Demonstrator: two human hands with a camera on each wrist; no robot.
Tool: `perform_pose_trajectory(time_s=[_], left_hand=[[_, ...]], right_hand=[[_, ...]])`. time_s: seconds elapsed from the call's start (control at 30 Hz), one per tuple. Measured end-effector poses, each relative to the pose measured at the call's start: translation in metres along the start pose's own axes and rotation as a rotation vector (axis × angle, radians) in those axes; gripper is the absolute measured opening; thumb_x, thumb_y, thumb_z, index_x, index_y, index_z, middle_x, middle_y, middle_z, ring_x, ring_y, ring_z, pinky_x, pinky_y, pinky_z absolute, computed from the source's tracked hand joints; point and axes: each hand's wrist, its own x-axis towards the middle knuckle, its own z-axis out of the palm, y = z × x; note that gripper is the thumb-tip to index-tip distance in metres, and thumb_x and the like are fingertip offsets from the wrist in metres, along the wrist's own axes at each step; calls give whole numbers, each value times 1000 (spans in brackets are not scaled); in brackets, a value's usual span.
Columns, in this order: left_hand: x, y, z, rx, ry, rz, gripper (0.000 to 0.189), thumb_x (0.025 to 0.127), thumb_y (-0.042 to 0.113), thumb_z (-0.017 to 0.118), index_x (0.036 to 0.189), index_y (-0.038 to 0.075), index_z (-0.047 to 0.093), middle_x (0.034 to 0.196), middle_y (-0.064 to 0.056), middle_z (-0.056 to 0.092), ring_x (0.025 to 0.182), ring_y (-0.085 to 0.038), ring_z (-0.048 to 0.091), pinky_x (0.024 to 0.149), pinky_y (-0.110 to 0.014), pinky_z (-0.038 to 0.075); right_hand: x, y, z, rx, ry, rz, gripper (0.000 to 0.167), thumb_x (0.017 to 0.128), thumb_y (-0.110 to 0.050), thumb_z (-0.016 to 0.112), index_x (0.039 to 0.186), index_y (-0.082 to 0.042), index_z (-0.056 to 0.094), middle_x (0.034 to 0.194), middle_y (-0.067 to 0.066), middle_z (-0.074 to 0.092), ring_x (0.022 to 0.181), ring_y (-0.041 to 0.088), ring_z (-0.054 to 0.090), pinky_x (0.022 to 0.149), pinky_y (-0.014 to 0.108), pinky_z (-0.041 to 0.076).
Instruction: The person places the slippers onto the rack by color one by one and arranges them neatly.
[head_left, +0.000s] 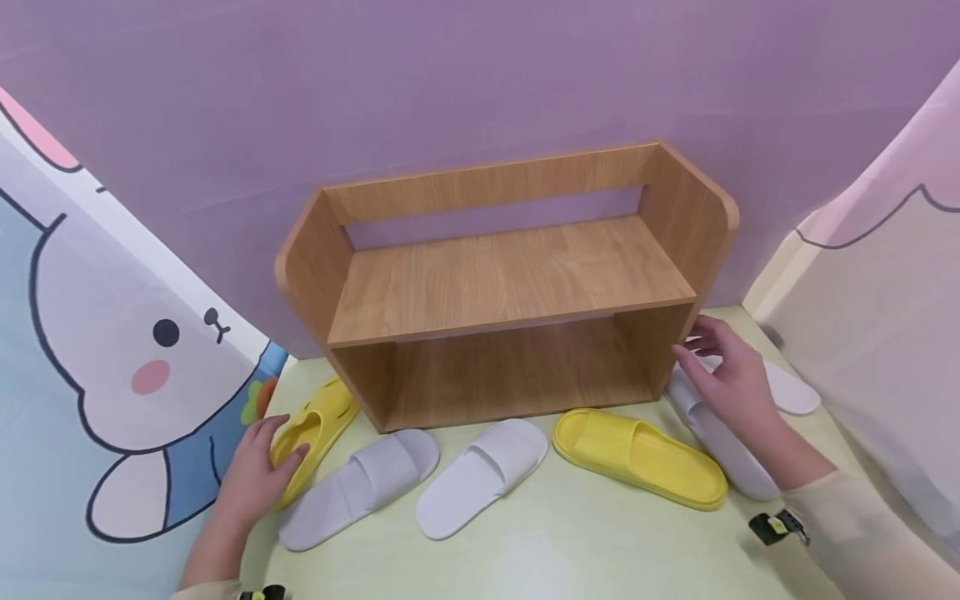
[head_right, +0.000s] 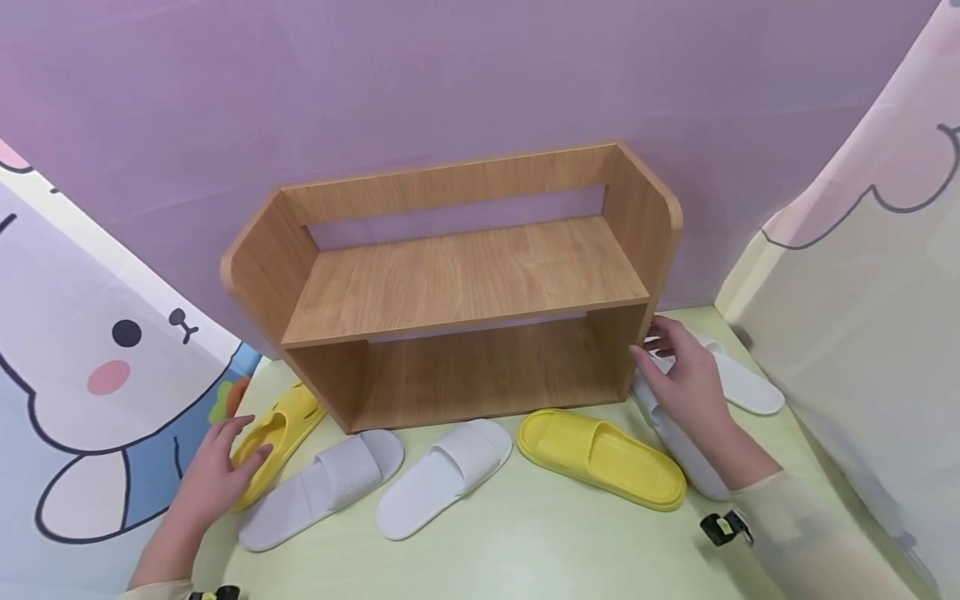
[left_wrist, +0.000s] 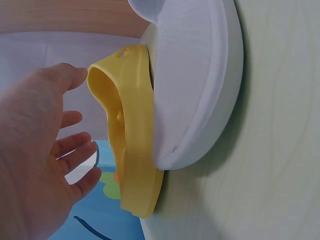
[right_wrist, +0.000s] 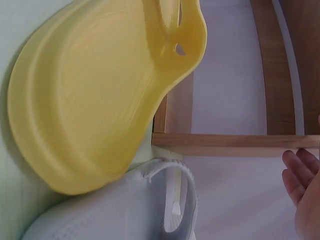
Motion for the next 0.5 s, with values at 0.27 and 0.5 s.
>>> perform_pose_trajectory(time_s=[0.27,0.5], left_hand=[[0,1,-1,11,4,22,69,107,38,74,159,0,47,162,-33,40,141,-59,44,108,-85,42],[3,5,-1,11,-1,18,70,107,39,75,159,2,47,163,-33,39,141,-60,44,107,-85,42]], right_hand=[[7,0,13,13,36,28,42,97,0,80,134,5,59,112,19,72,91,-2,61,76,11,50],[11,5,17,7,83,-5,34,98,5,72,129,8,58,105,20,70,87,0,59,73,11,48]])
